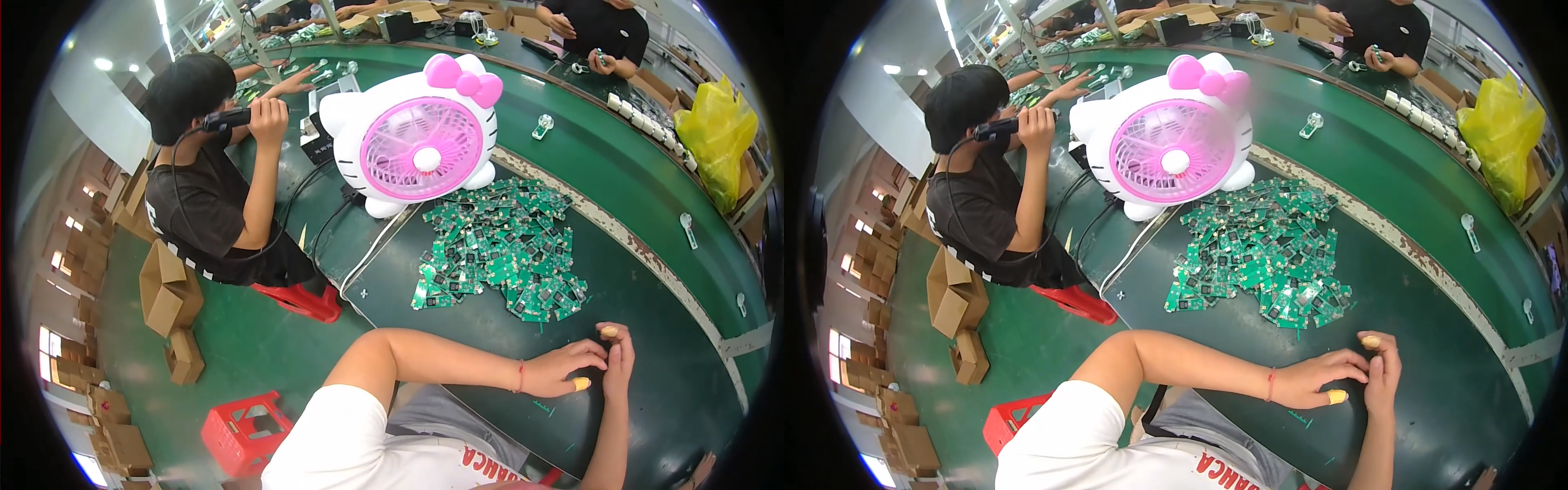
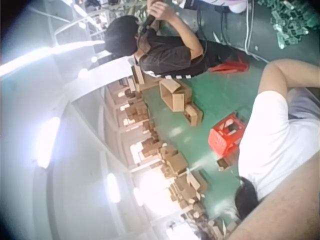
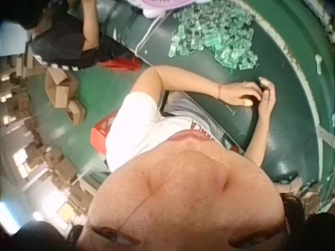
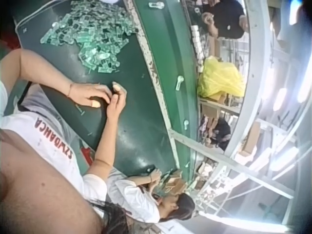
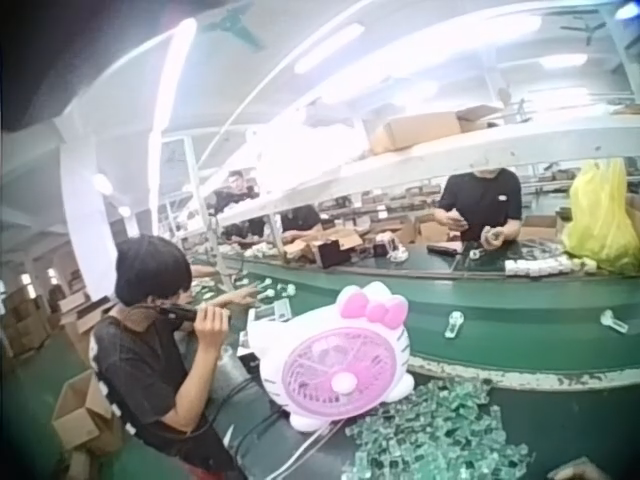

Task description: The person assembles small electronic components and circuit boards into plastic housings by hand, working on a production line.

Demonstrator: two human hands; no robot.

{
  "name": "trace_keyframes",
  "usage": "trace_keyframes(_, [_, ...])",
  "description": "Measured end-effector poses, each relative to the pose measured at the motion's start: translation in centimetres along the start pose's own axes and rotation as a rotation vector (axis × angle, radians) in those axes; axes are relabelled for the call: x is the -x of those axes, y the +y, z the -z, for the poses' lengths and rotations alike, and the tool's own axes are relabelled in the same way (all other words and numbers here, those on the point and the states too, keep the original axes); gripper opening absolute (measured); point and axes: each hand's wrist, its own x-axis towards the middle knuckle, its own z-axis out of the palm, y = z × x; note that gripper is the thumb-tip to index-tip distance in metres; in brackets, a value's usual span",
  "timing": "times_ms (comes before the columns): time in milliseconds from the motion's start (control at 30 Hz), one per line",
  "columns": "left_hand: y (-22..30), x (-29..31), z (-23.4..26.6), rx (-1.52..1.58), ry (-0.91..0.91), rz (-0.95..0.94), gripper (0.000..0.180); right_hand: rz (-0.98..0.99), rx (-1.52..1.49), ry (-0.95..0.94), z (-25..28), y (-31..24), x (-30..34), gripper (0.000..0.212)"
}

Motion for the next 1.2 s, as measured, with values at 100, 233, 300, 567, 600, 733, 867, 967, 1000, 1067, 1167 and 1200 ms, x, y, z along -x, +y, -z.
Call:
trace_keyframes(100, [-0.3, 0.4, 0.2, 0.03, 0.026, 0.016, 0.038, -0.077, -0.181, -0.106, -1.4, -0.4, 0.3, 0.052])
trace_keyframes(233, [0.9, -0.6, 0.2, -0.035, 0.108, -0.03, 0.055, -0.118, -0.27, -0.065, -1.3, -0.9, 0.9, 0.084])
trace_keyframes(300, [0.9, -0.6, 0.2, 0.02, 0.037, 0.001, 0.066, -0.176, -0.25, -0.069, -1.7, -1.5, 0.8, 0.095])
trace_keyframes(567, [1.0, -0.1, 0.3, -0.118, -0.054, -0.246, 0.052, 0.089, -0.296, -0.409, -3.0, -1.9, 1.1, 0.061])
trace_keyframes(600, [0.8, -0.3, 0.3, -0.107, -0.074, -0.253, 0.052, 0.126, -0.285, -0.417, -2.8, -2.2, 1.0, 0.057])
trace_keyframes(733, [0.5, -0.6, 0.3, -0.028, -0.122, -0.215, 0.051, 0.107, -0.227, -0.45, -2.2, -1.6, 1.2, 0.049])
trace_keyframes(867, [-0.1, -0.6, 0.2, 0.024, -0.142, -0.181, 0.051, 0.098, -0.211, -0.478, -2.1, -0.4, 1.3, 0.046])
trace_keyframes(967, [0.3, -0.8, 0.6, -0.039, -0.181, -0.199, 0.051, 0.163, -0.171, -0.477, -2.2, 0.1, 1.4, 0.047])
trace_keyframes(1000, [0.8, -0.9, 0.7, -0.074, -0.175, -0.212, 0.053, 0.186, -0.156, -0.475, -2.2, 0.2, 1.5, 0.048])
trace_keyframes(1067, [0.9, -0.7, 1.0, -0.119, -0.166, -0.214, 0.055, 0.175, -0.21, -0.444, -2.8, -0.4, 1.2, 0.051])
trace_keyframes(1167, [0.4, -0.3, 0.5, -0.179, -0.158, -0.191, 0.063, 0.23, -0.291, -0.402, -3.0, 0.0, 1.3, 0.06])
trace_keyframes(1200, [0.4, -0.4, 0.5, -0.173, -0.167, -0.195, 0.063, 0.196, -0.302, -0.402, -2.8, -0.2, 1.2, 0.061])
